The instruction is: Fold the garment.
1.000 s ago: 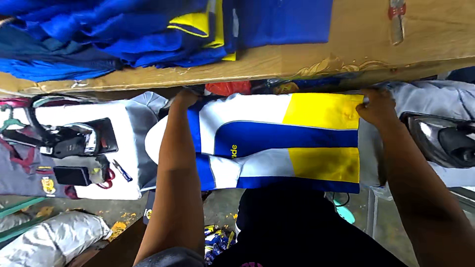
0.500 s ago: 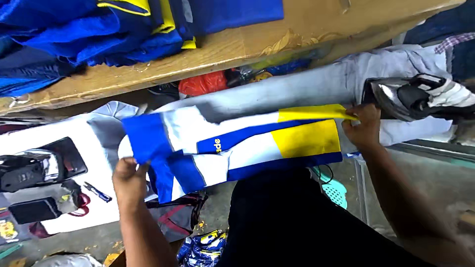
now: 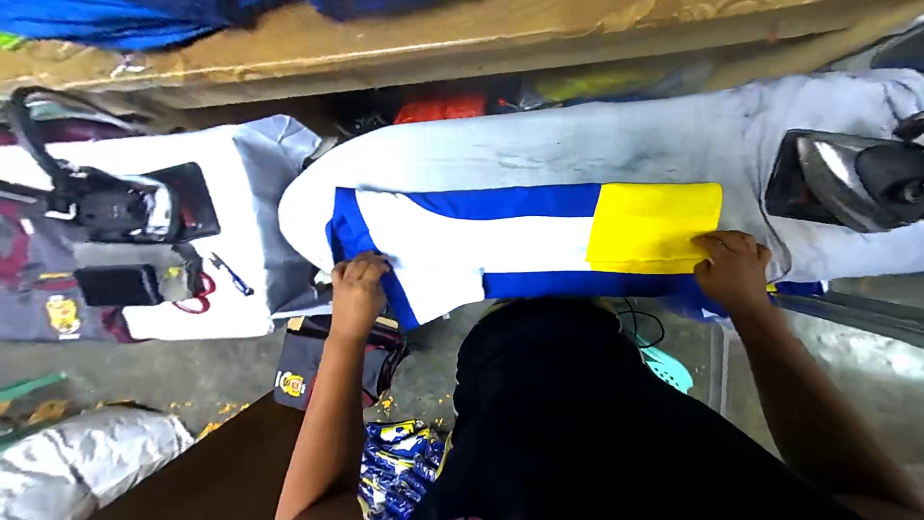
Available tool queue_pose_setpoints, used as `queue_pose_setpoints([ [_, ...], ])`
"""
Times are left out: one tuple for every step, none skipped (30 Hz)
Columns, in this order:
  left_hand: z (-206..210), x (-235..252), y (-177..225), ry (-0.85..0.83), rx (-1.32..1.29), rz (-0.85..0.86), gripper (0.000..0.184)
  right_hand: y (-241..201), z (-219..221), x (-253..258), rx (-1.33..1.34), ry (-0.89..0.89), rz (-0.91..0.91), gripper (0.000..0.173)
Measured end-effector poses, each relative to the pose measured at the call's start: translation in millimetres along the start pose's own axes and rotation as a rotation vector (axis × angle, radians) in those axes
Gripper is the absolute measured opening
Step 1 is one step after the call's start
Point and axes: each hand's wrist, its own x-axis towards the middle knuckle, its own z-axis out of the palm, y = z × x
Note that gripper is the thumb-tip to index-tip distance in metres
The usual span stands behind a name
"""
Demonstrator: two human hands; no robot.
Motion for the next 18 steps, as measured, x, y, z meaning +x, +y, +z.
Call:
queue_pose_setpoints([
  [0.4, -3.4, -3.7, -0.016, 0.029, 0.050, 0.025, -12.5, -4.4, 2.2, 0.000, 0.019, -0.019, 0.034],
  [0.7, -7.5, -6.7, -0.032, 0.048, 0.097, 0.026, -26.5, -6.9, 4.4, 0.014, 0.057, -0.068, 0.033],
  [0.8, -12.1, -8.9, -0.046, 0.057, 0.142, 0.028, -42.1, -6.4, 7.1, 0.037, 0.097, -0.134, 0.032],
  [1.5, -17.3, -11.3, -0.056, 0.061, 0.185, 0.029, -60.5, -2.7, 10.2, 0.063, 0.127, -0.215, 0.030],
  [2.5, -22.6, -13.6, -0.068, 0.066, 0.223, 0.030, -80.7, 4.5, 13.6, 0.095, 0.143, -0.308, 0.029],
  [3.4, -27.4, -15.2, -0.081, 0.066, 0.259, 0.031, -102.7, 14.1, 16.7, 0.135, 0.133, -0.406, 0.028],
  [5.0, -31.4, -16.2, -0.091, 0.074, 0.293, 0.033, -125.6, 26.6, 19.4, 0.178, 0.124, -0.511, 0.028],
  [7.4, -34.7, -17.0, -0.096, 0.091, 0.325, 0.034, -147.9, 41.6, 22.0, 0.213, 0.115, -0.628, 0.029],
  [10.1, -37.0, -17.1, -0.099, 0.111, 0.351, 0.036, -168.6, 57.8, 25.0, 0.223, 0.098, -0.740, 0.033],
  [12.5, -38.7, -16.6, -0.109, 0.121, 0.369, 0.038, -186.9, 73.3, 27.8, 0.221, 0.048, -0.837, 0.037],
  [14.5, -40.3, -16.7, -0.121, 0.127, 0.383, 0.038, -203.1, 87.8, 29.9, 0.210, -0.009, -0.922, 0.041],
  [16.6, -41.3, -18.1, -0.128, 0.122, 0.397, 0.036, -217.0, 100.7, 32.2, 0.192, -0.068, -0.994, 0.043],
  [18.3, -41.8, -20.2, -0.123, 0.117, 0.414, 0.033, -228.3, 112.2, 34.9, 0.178, -0.109, -1.054, 0.044],
  [18.2, -42.1, -21.3, -0.123, 0.104, 0.423, 0.032, -237.3, 121.5, 38.3, 0.168, -0.132, -1.108, 0.041],
  [16.1, -41.5, -21.4, -0.126, 0.085, 0.421, 0.031, -245.2, 126.2, 42.4, 0.170, -0.147, -1.147, 0.035],
  [12.9, -40.3, -20.5, -0.122, 0.060, 0.413, 0.032, -252.2, 125.7, 46.4, 0.189, -0.171, -1.164, 0.029],
  [8.9, -38.1, -18.3, -0.112, 0.020, 0.389, 0.034, -258.1, 122.5, 50.1, 0.239, -0.190, -1.154, 0.025],
  [3.3, -33.9, -14.2, -0.101, -0.038, 0.341, 0.035, -263.9, 118.4, 53.5, 0.338, -0.194, -1.106, 0.023],
])
